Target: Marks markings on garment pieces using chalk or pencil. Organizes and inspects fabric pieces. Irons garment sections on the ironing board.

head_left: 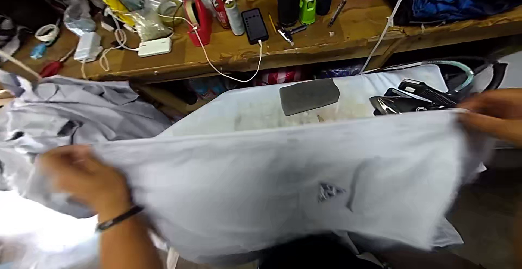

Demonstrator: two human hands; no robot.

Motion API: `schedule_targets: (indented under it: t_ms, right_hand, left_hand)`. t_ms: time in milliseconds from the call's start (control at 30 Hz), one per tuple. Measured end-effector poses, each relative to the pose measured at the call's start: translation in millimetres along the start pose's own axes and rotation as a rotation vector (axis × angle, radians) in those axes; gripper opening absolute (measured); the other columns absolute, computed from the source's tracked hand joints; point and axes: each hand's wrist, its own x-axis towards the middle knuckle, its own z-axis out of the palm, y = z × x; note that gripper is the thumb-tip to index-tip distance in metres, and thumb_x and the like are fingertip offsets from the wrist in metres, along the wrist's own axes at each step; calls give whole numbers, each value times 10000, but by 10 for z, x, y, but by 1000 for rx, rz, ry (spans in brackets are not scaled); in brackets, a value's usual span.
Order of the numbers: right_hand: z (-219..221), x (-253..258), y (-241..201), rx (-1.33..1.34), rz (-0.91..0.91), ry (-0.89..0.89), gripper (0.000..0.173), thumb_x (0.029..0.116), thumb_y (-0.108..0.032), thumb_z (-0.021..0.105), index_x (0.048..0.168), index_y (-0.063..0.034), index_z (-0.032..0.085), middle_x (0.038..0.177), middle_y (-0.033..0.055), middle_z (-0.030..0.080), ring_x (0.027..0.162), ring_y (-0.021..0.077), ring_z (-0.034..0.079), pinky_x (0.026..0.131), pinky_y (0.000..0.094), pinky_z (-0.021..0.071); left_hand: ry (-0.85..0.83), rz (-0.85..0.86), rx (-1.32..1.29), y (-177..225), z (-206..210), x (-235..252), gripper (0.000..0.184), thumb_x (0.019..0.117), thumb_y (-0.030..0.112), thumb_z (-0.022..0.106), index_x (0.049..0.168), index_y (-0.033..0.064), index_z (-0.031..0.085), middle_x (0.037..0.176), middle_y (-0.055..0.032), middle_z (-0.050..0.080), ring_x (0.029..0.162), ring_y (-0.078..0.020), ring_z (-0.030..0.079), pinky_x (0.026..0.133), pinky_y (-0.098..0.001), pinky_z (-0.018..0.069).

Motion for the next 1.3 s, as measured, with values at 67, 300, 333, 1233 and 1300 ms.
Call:
schedule_targets:
  t_ms: [67, 300, 333, 1233, 1300]
  right_hand:
    - [577, 756, 141, -59, 247, -158, 113, 942, 9, 682, 1000, 106, 690, 905, 295, 682, 851, 444, 661, 803, 666, 497]
    - [2035, 1496, 1033, -150, 543, -299, 179, 954, -89, 687, 1018, 77, 709, 982, 310, 692, 985, 497, 660, 877, 706, 464]
    - [2055, 1472, 997, -151, 547, -274, 175, 952, -85, 689, 1023, 73, 709, 987, 308, 693, 982, 492, 663, 872, 700, 470]
    - [2195, 1240, 1168, 54, 425, -62, 112, 871, -43, 766, 902, 10, 673, 1067, 237, 584, 792, 326, 595, 671, 519, 504]
    - [2194, 1244, 1173, 51, 437, -72, 118, 874, -50, 770, 912, 10, 676, 1086, 238, 585, 809, 329, 608, 689, 525, 519]
  left_hand:
    - [-239, -27, 122, -178, 988, 277, 455, 1118, 239, 327, 1373, -115, 453, 1243, -404, 577, 1164, -562, 582, 985, -699, 439]
    - [-541, -141, 385, -1061, 2628, 269, 449, 1113, 302, 337, 1355, -15, 542, 1283, -306, 636, 1161, -511, 634, 936, -698, 472]
    - [-533, -144, 388, -1085, 2612, 263, 451, 1113, 304, 334, 1350, -18, 544, 1298, -302, 629, 1167, -506, 633, 938, -695, 471]
    - [-436, 134, 57, 238, 2623, -221, 409, 1066, 232, 468, 1290, -89, 586, 1326, -367, 553, 1281, -543, 502, 1084, -672, 360]
    - [-593, 379, -82, 595, 2906, -563, 356, 1020, 272, 562, 1176, -27, 678, 1234, -268, 648, 1210, -466, 580, 1040, -641, 418]
